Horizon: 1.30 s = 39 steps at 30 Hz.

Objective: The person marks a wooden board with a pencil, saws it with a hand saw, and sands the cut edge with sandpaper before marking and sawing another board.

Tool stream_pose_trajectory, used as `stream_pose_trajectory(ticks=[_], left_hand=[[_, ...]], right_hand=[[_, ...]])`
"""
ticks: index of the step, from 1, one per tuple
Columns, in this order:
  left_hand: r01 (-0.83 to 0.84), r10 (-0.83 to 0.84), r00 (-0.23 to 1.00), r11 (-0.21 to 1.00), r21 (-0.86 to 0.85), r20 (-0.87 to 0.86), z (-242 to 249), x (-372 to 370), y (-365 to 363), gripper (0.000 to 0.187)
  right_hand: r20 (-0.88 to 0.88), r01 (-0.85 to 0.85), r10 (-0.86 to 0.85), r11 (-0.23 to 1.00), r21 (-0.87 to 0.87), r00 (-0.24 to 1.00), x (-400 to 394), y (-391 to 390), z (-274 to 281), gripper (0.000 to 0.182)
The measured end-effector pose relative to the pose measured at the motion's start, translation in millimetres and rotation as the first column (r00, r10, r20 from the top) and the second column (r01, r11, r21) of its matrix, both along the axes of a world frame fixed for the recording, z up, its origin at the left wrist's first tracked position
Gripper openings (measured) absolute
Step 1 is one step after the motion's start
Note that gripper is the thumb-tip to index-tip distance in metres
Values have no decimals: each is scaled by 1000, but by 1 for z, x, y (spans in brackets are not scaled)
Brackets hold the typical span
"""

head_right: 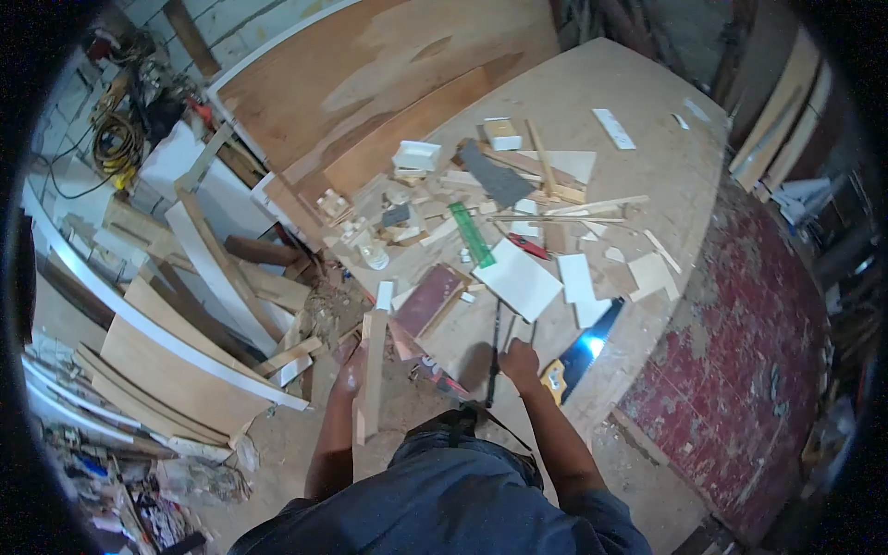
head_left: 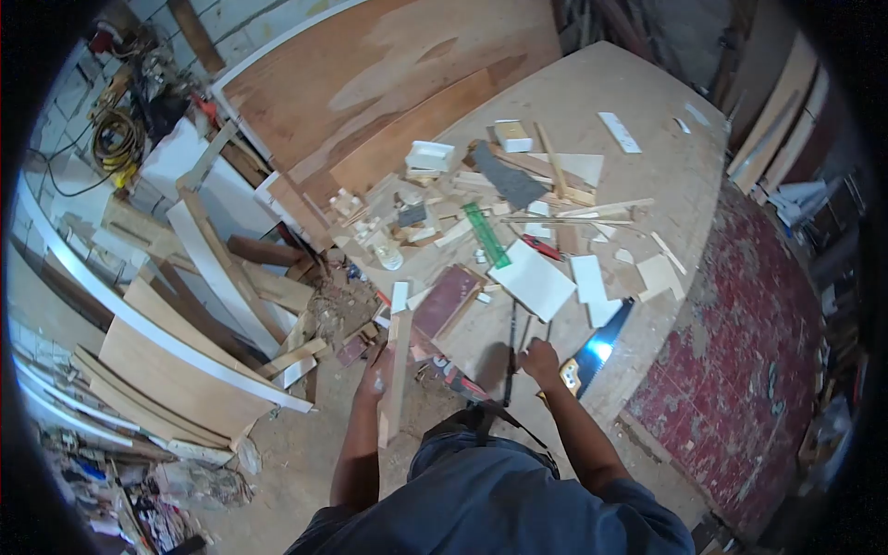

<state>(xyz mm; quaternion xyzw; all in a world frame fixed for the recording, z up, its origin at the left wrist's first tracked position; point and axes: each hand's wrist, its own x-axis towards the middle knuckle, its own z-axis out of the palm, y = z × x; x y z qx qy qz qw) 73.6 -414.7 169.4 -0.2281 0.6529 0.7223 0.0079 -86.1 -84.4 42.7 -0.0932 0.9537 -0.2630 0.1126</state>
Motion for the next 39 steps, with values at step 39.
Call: stream_pose_trajectory(ticks=[39], left_hand=[[482,-517,855,754,-446,50,38,-158,119,67]], right_hand=[[-104,-10,-174,473,-881,979,-41,-59,133,77]])
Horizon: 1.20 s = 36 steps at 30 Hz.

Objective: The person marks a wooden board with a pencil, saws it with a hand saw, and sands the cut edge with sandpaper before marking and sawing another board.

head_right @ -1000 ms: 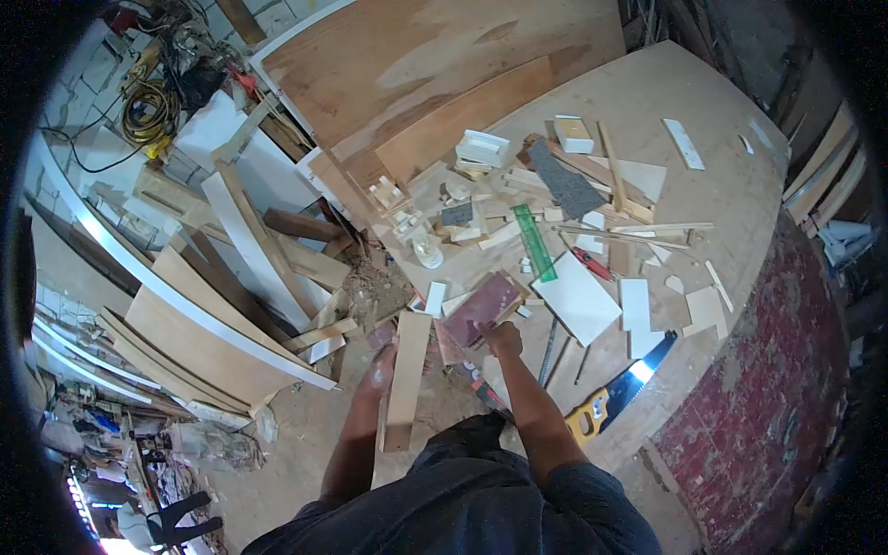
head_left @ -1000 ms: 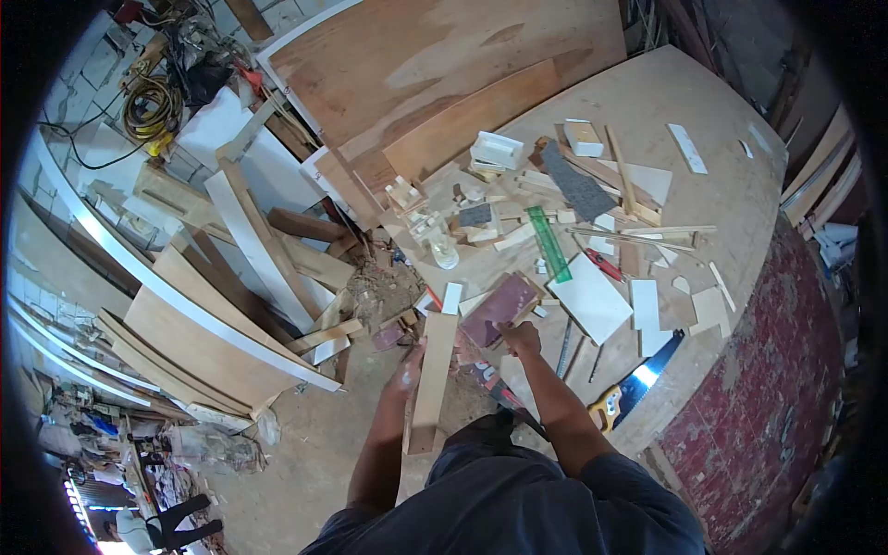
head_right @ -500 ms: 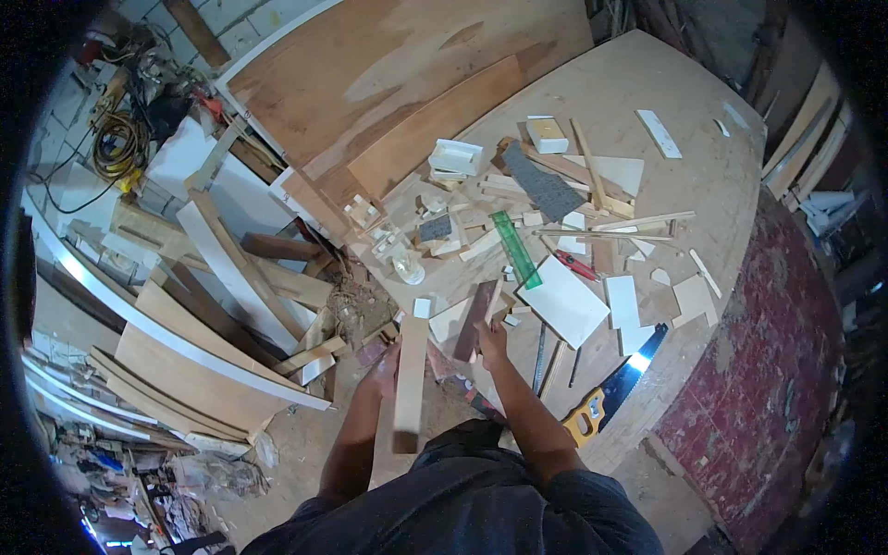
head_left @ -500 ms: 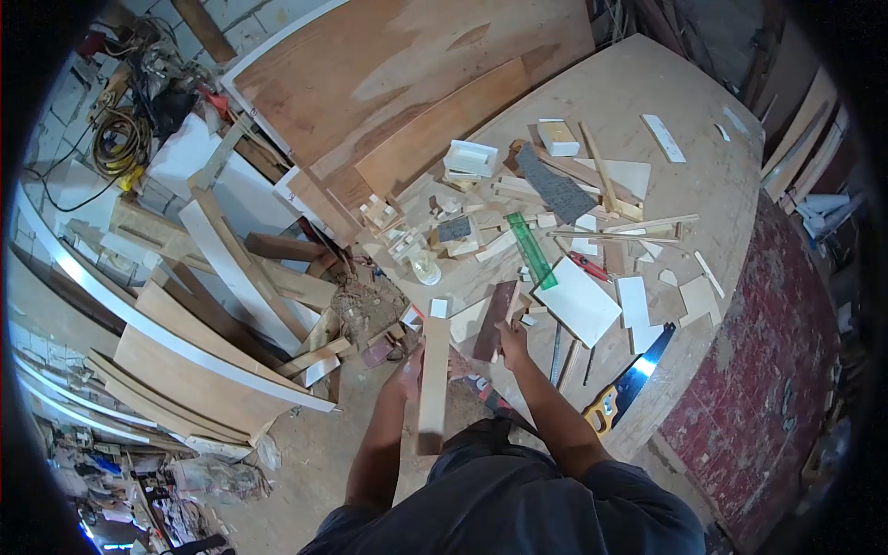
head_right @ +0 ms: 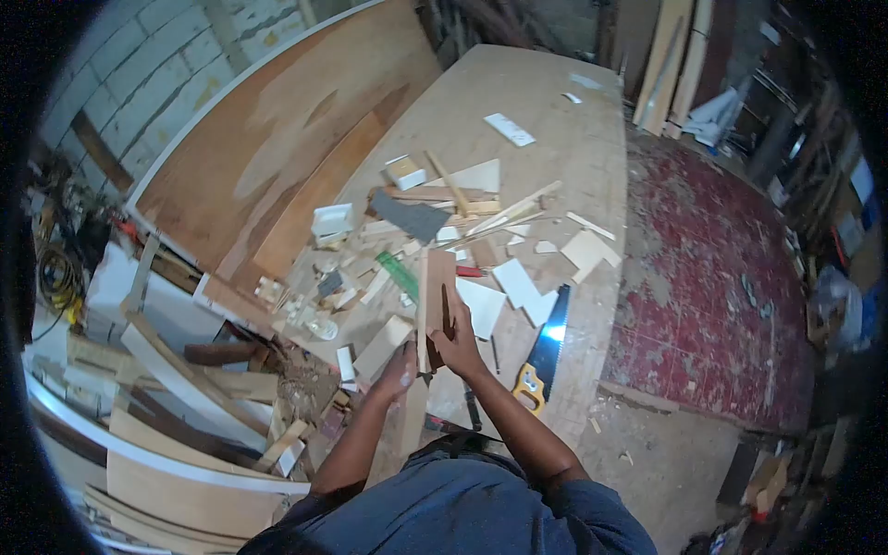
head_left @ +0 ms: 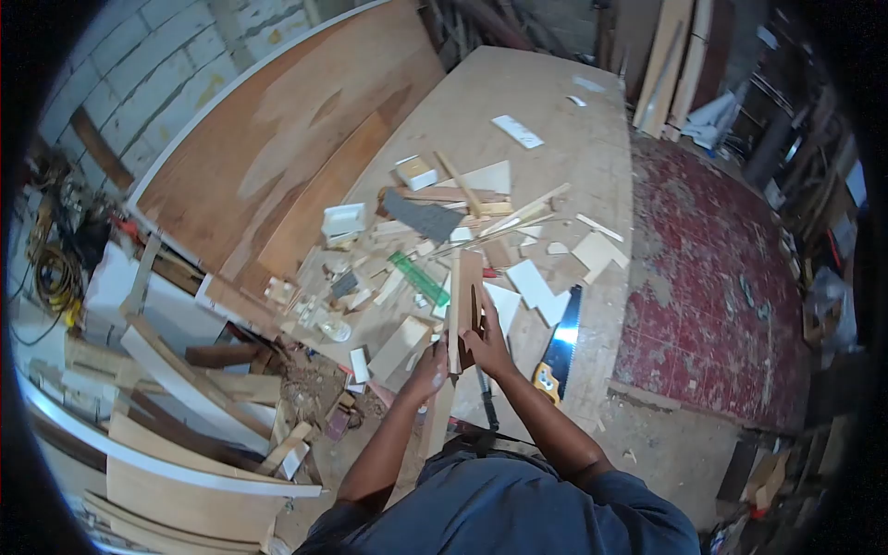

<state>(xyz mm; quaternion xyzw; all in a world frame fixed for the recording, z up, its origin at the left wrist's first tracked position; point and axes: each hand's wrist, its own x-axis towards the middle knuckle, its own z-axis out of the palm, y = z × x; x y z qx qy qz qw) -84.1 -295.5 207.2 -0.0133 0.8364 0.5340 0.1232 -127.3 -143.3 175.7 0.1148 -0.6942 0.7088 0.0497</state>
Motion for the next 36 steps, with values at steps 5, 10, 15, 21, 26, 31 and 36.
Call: stream_pose_trajectory(ticks=[5,10,15,21,26,31,36], left_hand=[[182,-198,965,978,-105,-171,-17,6,59,63],[110,-105,993,990,86,-57,53,33,103,65],[339,-341,938,940,41,57,70,68,143,70],[215,-227,973,959,183,44,28,58,145,74],[254,-258,966,951,179,0,39,79,155,69],[273,-265,960,957,98,-87,59,110,172,60],[196,-204,979,911,362,-16,86,129,183,56]], right_hand=[[-89,234,-218,937,259,972,45,66,34,86],[-278,252,-130,849,465,952,119,124,69,76],[-70,323,-317,939,115,946,110,172,81,76],[-367,311,-80,711,630,927,164,196,100,76],[-250,245,-147,869,430,957,164,212,97,73],[-234,186,-111,926,330,966,168,227,103,59],[-71,34,-5,911,411,997,192,243,101,57]])
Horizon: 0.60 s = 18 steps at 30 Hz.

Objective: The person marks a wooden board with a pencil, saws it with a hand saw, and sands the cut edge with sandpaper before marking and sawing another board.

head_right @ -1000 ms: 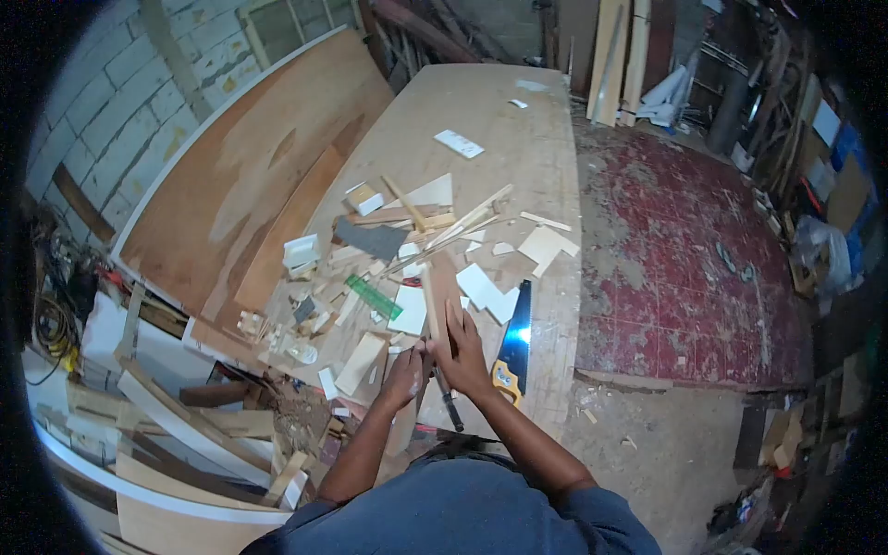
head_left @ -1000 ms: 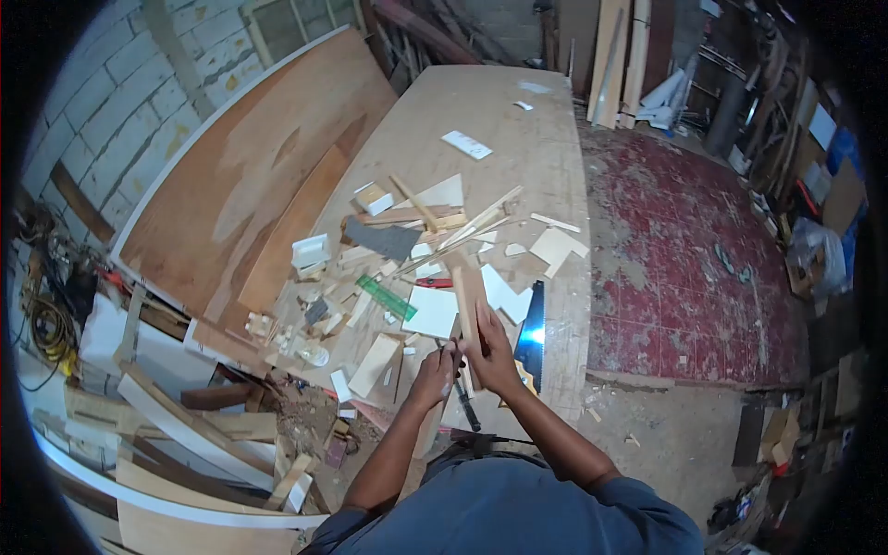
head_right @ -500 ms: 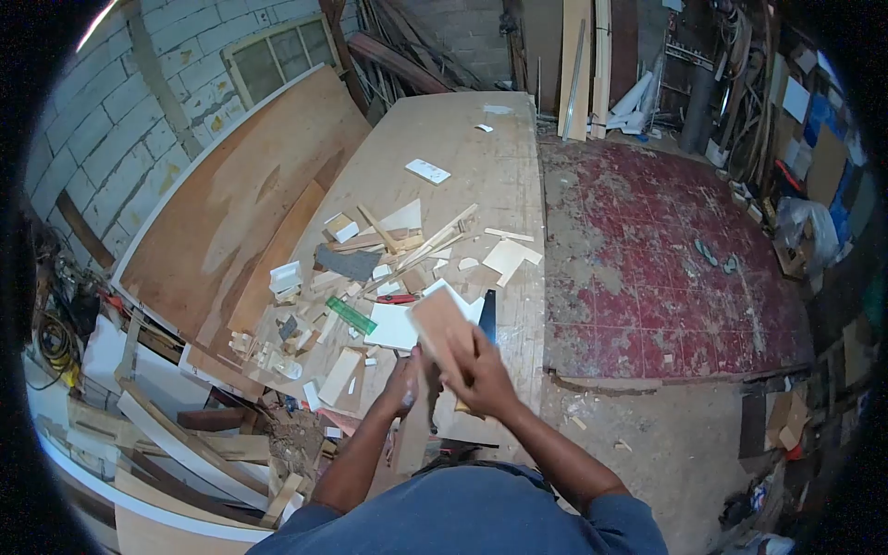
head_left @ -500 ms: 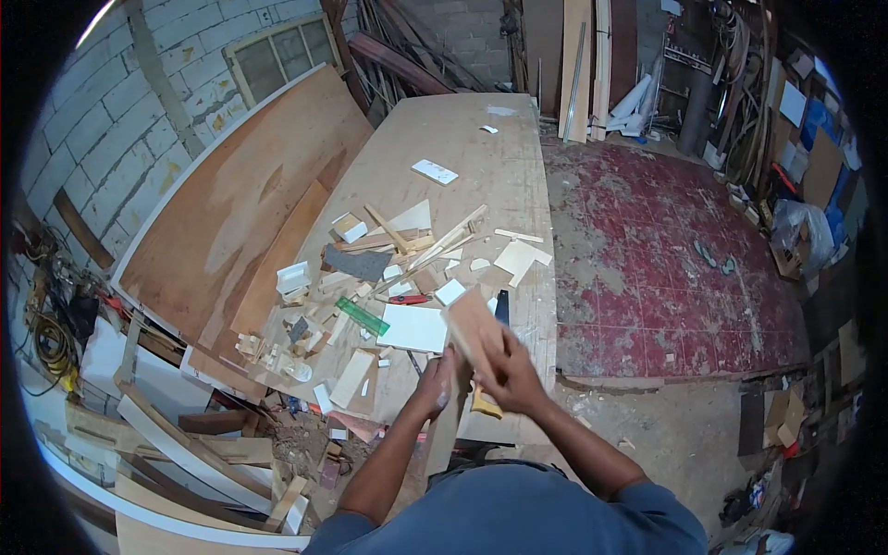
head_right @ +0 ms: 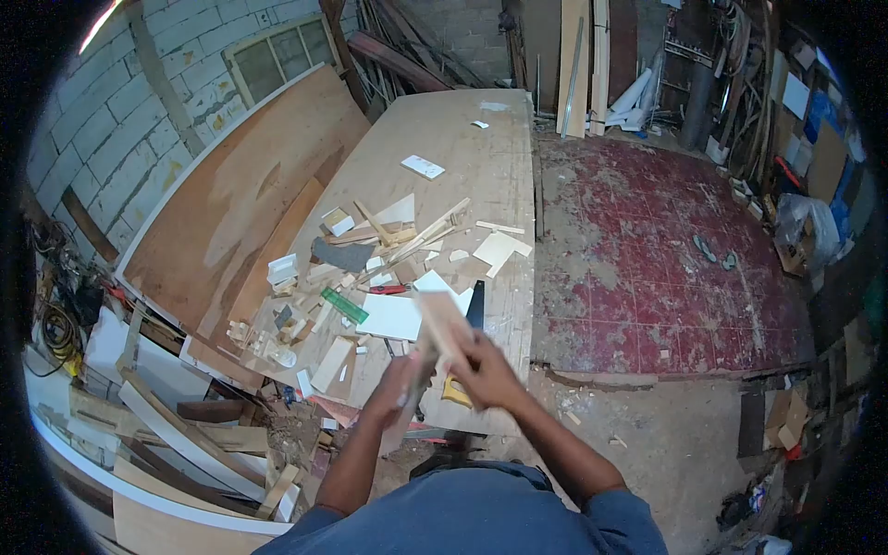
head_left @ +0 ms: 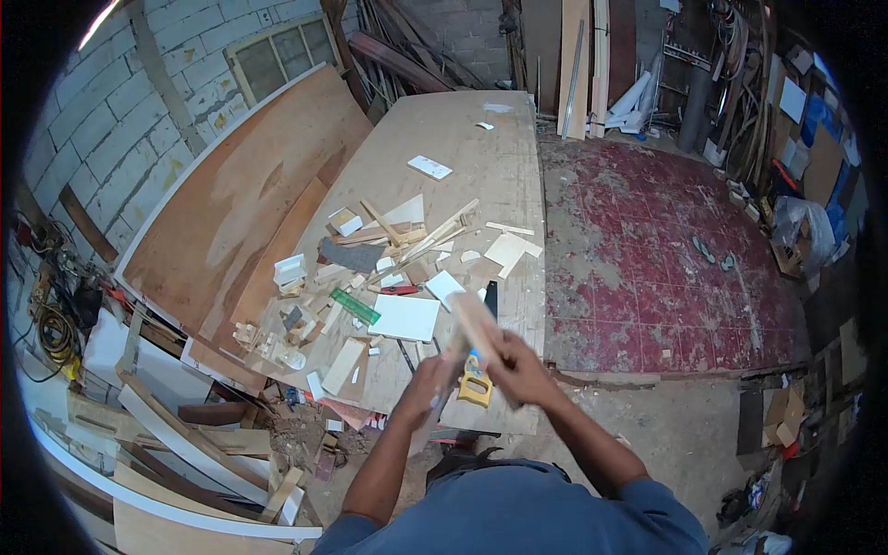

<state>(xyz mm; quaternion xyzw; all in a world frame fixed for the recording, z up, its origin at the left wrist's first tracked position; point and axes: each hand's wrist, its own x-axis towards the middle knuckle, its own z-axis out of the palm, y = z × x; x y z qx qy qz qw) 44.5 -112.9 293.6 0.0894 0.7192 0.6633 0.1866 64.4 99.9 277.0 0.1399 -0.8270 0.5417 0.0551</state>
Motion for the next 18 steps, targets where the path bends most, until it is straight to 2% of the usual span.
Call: stream_pose_trajectory(ticks=[1,3,4,5,7,8,9,10,11,13,15,17,18], left_hand=[[2,-2,1000,1000,-1,2,0,-3,-1,56],[-5,0,1000,937,-350,-15,-15,-10,-9,60],[79,-102,989,978,-194,-110,-32,-10,-8,61],[86,-108,989,977,-196,-105,-46,-7,-9,61],[166,-244,939,939,-300,-244,-20,5,0,60],[207,-328,876,917,-341,-353,-15,-1,-7,55],[208,-332,874,915,-346,-354,-14,-7,-15,55],[177,-336,873,894,-412,-355,-14,-16,-22,54],[144,-336,874,869,-472,-351,-16,-19,-25,53],[138,-341,876,855,-500,-341,-1,-4,-13,49],[80,-432,713,833,-547,-552,5,13,3,46],[116,-461,713,821,-559,-529,-17,1,-5,46],[133,-449,792,789,-600,-415,-6,-4,-7,48]], right_hand=[[-40,75,-73,994,74,997,24,-15,23,62],[-48,73,-70,995,73,996,35,-13,34,67],[55,68,-64,995,-72,996,30,-6,33,67],[151,78,-45,974,-215,987,18,7,30,68],[133,35,-7,978,-207,991,10,23,19,66],[242,3,38,986,-167,970,19,24,25,66],[339,-37,78,991,-126,938,25,25,35,66],[273,-50,62,998,-48,960,38,25,35,64],[272,-51,63,997,-49,960,43,26,34,64],[194,-21,65,975,-221,979,49,28,31,63],[245,-28,76,980,-195,967,35,38,25,63],[291,5,21,996,-89,956,30,40,27,63],[320,5,40,991,-137,947,33,38,3,64]])
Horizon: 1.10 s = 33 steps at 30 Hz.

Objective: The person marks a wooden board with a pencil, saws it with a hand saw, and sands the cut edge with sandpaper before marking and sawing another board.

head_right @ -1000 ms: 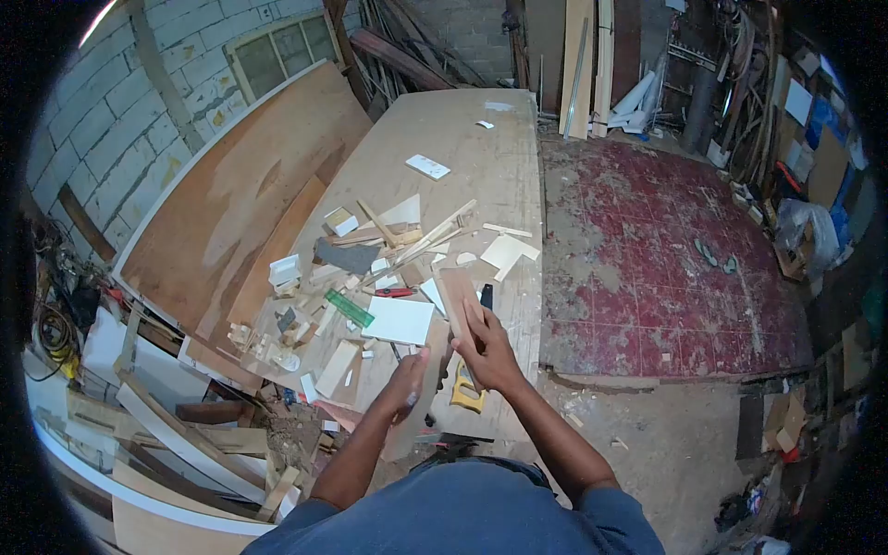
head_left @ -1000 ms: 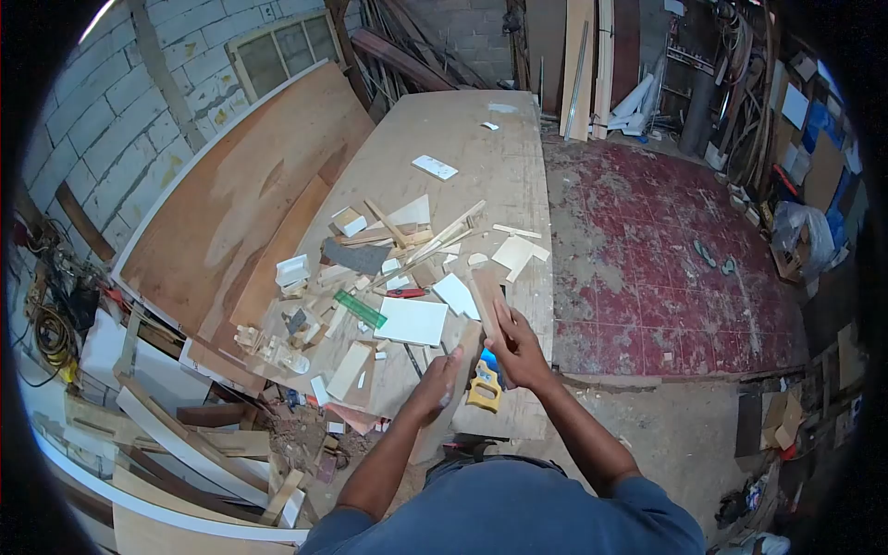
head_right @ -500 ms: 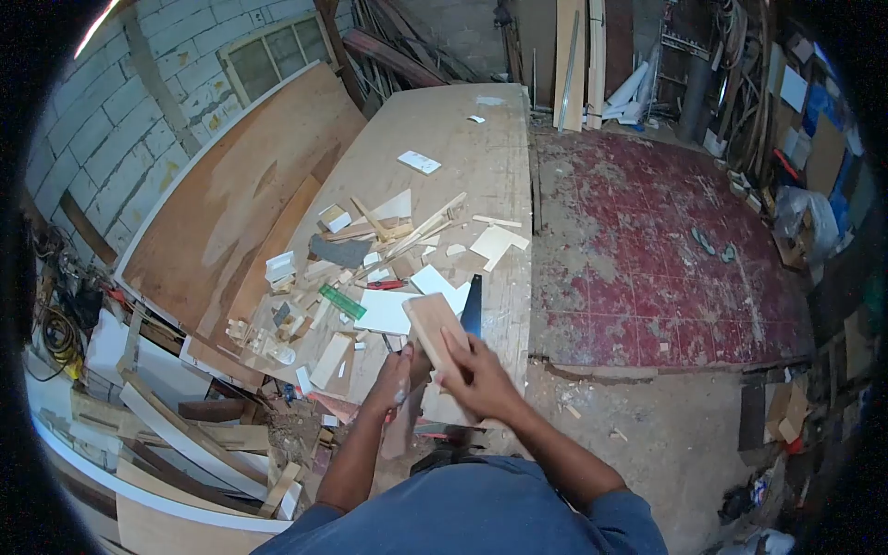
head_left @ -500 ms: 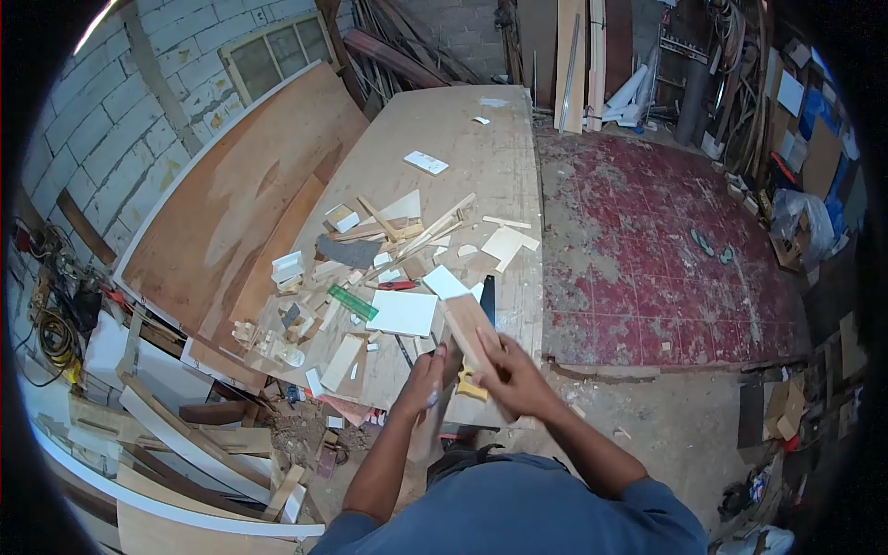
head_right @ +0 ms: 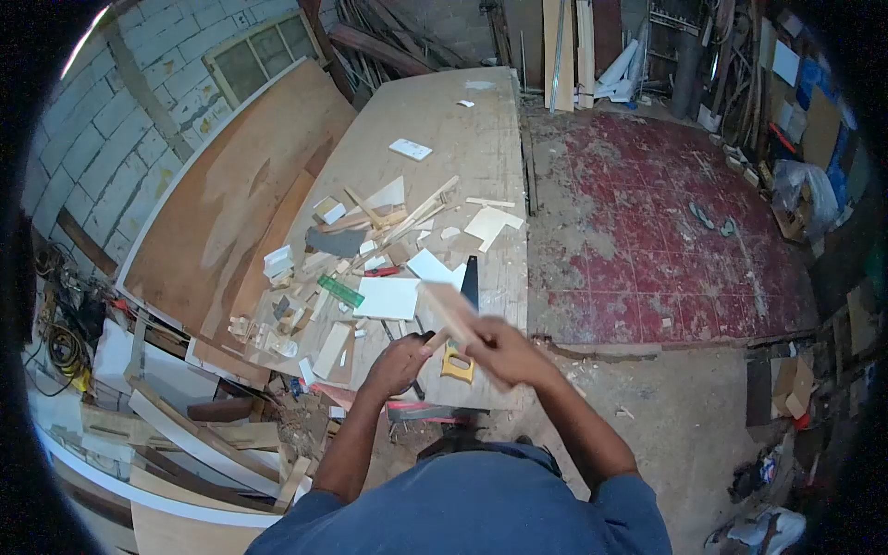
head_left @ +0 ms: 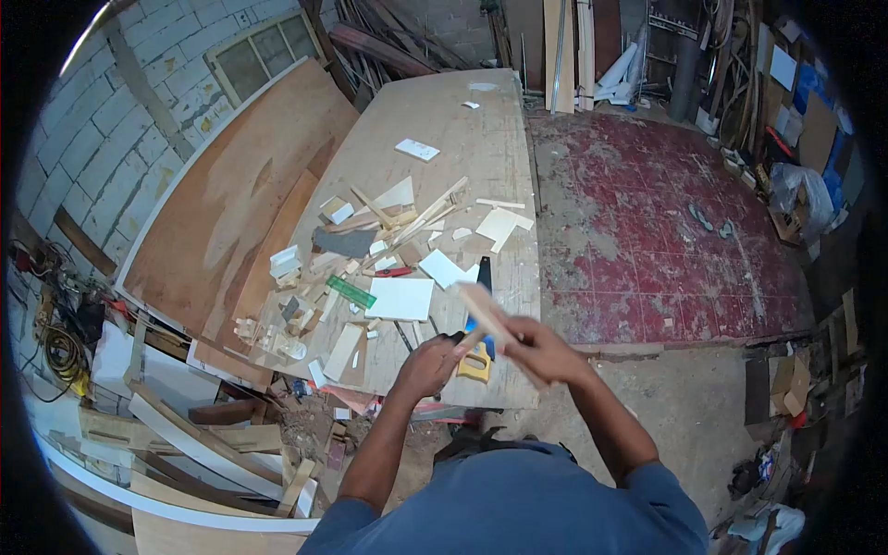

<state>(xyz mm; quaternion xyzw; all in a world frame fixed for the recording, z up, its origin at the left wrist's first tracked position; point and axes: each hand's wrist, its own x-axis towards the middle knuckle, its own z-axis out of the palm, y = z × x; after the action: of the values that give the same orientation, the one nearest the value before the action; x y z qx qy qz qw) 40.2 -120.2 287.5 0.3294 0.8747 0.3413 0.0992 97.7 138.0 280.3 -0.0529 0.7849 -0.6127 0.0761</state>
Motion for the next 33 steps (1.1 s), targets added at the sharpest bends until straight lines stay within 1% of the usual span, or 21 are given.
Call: stream_pose_trajectory(ticks=[1,3,4,7,9,11,13,14,15,17,18,20,21,23,24,26,27,30,31,32,33], left_hand=[[-53,61,992,996,-71,111,7,-4,-1,49],[-70,76,994,995,-73,84,6,1,-4,49],[-3,4,1000,1000,-21,29,7,10,-5,49],[86,-86,996,996,24,-18,9,25,-4,49],[11,-19,999,969,245,30,8,24,-4,52],[-17,31,999,952,306,-41,-1,22,-9,56],[-91,79,996,919,383,47,6,26,-14,61],[-106,113,994,906,409,7,3,26,-16,65],[-115,123,992,906,407,8,0,27,-20,65],[-133,130,991,903,408,36,-5,28,-32,65],[-147,145,989,903,405,36,-15,28,-38,65],[-468,148,822,725,505,549,-37,28,-51,76],[-481,164,819,718,503,549,-39,25,-54,76],[-488,-218,712,530,694,667,-41,18,-61,91],[-512,-235,676,531,675,698,-47,15,-68,102],[-503,-257,687,507,700,680,-50,12,-74,101],[-485,-292,693,487,726,659,-51,12,-75,100],[-440,-278,739,491,752,614,-56,18,-76,88],[-441,-279,737,492,751,616,-53,20,-73,88],[-499,-184,708,552,668,682,-49,24,-69,77],[-553,-85,673,601,576,735,-41,28,-63,66]], right_hand=[[-156,-19,27,998,55,987,18,-9,36,66],[-154,-13,5,999,-51,988,24,-13,38,65],[-147,-8,0,999,-52,989,17,-6,21,65],[3,46,-46,999,3,999,1,19,-31,64],[295,199,-128,953,-227,947,3,25,-33,64],[386,279,-150,911,-303,910,6,33,-66,61],[649,490,-45,695,-526,759,10,38,-104,53],[596,443,12,656,-610,803,19,38,-113,41],[597,438,21,659,-612,802,26,36,-133,41],[544,389,-132,834,-390,829,29,29,-198,37],[545,377,-118,839,-393,830,30,23,-217,37],[621,420,-187,872,-251,761,29,13,-238,44],[622,404,-171,879,-254,764,25,7,-236,44],[575,480,-133,716,-507,807,19,-11,-231,59],[576,468,-117,722,-510,809,17,-19,-222,59],[492,429,-79,621,-656,867,10,-28,-188,73],[492,423,-70,624,-657,868,6,-30,-173,73],[480,360,-48,726,-585,876,-5,-32,-132,85],[311,247,-69,776,-581,948,-8,-35,-119,86],[130,137,-77,822,-553,988,-10,-39,-105,87],[130,142,-83,821,-553,988,-12,-46,-87,87]])
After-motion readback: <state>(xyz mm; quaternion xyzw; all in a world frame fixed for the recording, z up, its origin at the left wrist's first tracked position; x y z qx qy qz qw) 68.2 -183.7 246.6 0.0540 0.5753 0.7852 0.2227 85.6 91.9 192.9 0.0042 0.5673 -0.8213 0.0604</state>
